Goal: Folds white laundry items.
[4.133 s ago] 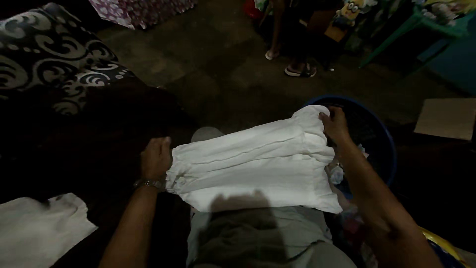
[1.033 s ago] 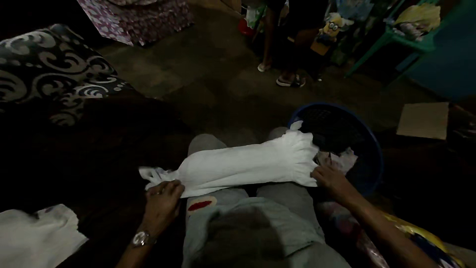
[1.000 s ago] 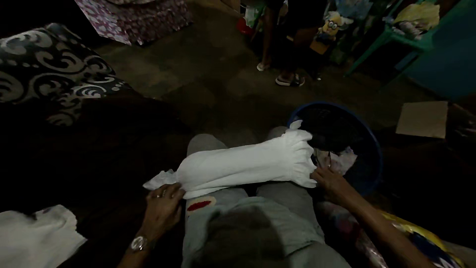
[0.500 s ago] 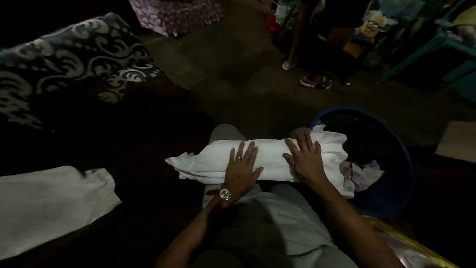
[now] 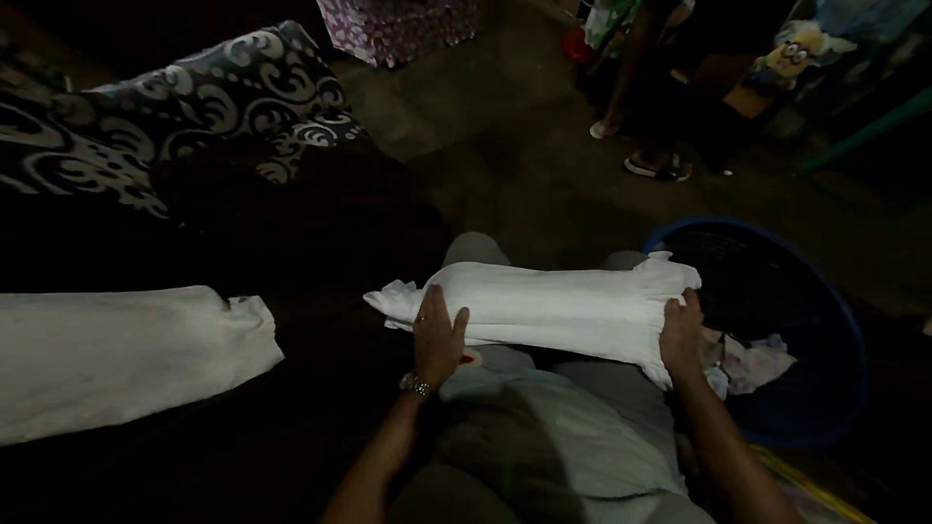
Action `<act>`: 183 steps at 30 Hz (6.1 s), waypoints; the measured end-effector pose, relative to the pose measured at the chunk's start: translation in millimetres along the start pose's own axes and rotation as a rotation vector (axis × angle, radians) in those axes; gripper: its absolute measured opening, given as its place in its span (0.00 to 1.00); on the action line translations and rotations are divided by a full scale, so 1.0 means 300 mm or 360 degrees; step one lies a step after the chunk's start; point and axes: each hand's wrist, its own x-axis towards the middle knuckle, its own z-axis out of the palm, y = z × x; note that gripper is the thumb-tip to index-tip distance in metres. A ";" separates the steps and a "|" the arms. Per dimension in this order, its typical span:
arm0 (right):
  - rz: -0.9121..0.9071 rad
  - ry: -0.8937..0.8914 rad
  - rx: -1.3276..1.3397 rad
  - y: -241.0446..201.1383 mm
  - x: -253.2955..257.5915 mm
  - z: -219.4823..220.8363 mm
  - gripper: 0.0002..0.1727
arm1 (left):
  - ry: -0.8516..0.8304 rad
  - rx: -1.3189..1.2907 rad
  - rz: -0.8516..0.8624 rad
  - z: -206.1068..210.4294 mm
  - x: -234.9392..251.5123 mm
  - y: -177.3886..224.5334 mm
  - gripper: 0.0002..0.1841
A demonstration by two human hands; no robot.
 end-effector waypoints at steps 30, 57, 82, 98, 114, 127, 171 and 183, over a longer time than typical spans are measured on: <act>0.0214 -0.0025 0.0128 -0.139 0.089 -0.450 0.34 | -0.0514 0.0463 -0.0183 -0.336 0.184 0.159 0.45; 0.0062 -0.0535 -0.0497 -0.402 0.092 -0.603 0.18 | -0.0949 0.0196 0.1378 0.234 0.014 0.585 0.41; -0.1176 -0.0706 -0.0870 -0.390 0.032 0.133 0.32 | -0.1858 -0.0442 0.1162 -0.087 -0.062 0.302 0.25; -0.0222 -0.0603 -0.0451 -0.277 0.036 -0.010 0.43 | -0.0513 -0.1091 -0.0556 -0.094 -0.062 0.013 0.35; -0.1001 -0.0830 -0.1167 -0.305 -0.070 0.122 0.44 | 0.0571 -0.1751 -0.0416 -0.034 0.031 0.240 0.23; -0.0638 -0.0367 0.0157 -0.303 0.018 -0.038 0.23 | -0.0064 -0.0690 0.0666 0.093 0.013 0.593 0.36; -0.0832 -0.0521 0.0391 -0.606 -0.131 -0.053 0.49 | -0.0061 -0.2317 0.0395 -0.247 -0.062 0.454 0.20; -0.0850 -0.0932 0.1192 -0.737 -0.407 -0.339 0.15 | -0.0485 -0.1558 0.0963 -0.526 -0.375 0.504 0.11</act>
